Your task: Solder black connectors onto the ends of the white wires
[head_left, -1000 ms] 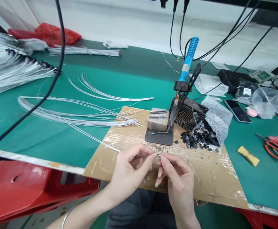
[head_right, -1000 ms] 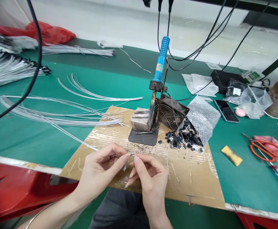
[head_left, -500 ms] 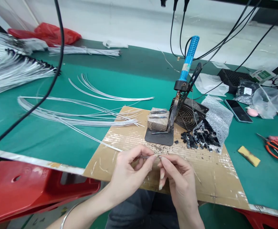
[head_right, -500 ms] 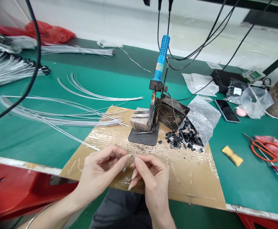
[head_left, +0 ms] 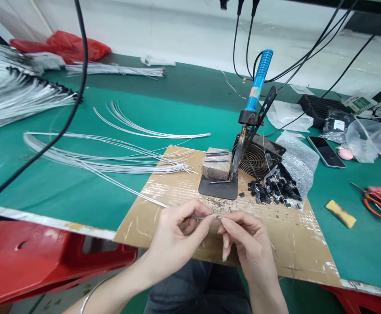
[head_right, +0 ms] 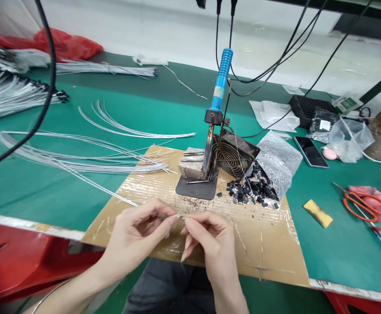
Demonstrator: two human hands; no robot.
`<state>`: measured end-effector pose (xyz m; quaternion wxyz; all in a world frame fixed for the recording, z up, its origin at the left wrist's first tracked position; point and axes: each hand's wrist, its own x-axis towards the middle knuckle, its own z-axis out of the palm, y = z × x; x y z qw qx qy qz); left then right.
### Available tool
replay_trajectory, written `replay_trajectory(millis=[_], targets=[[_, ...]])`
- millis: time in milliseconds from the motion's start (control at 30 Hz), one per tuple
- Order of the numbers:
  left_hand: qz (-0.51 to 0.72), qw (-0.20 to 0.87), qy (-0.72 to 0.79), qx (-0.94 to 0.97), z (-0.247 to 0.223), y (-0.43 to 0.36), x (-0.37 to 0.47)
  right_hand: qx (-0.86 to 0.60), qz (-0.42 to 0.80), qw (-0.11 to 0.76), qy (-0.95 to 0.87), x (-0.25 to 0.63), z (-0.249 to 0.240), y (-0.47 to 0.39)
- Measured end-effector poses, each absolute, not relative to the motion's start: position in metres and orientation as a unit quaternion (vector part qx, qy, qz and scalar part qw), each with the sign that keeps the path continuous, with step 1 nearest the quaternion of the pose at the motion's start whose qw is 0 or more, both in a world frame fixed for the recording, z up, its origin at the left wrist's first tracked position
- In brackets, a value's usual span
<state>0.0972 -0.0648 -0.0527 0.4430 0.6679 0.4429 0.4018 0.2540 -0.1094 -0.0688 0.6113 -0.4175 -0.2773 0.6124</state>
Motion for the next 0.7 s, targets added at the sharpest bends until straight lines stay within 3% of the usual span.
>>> replay_trajectory(millis=[700], targets=[[0.475,0.371,0.462,0.651,-0.059,-0.07,0.107,-0.403,0.586,0.68,-0.179,0.228,-0.068,-0.111]])
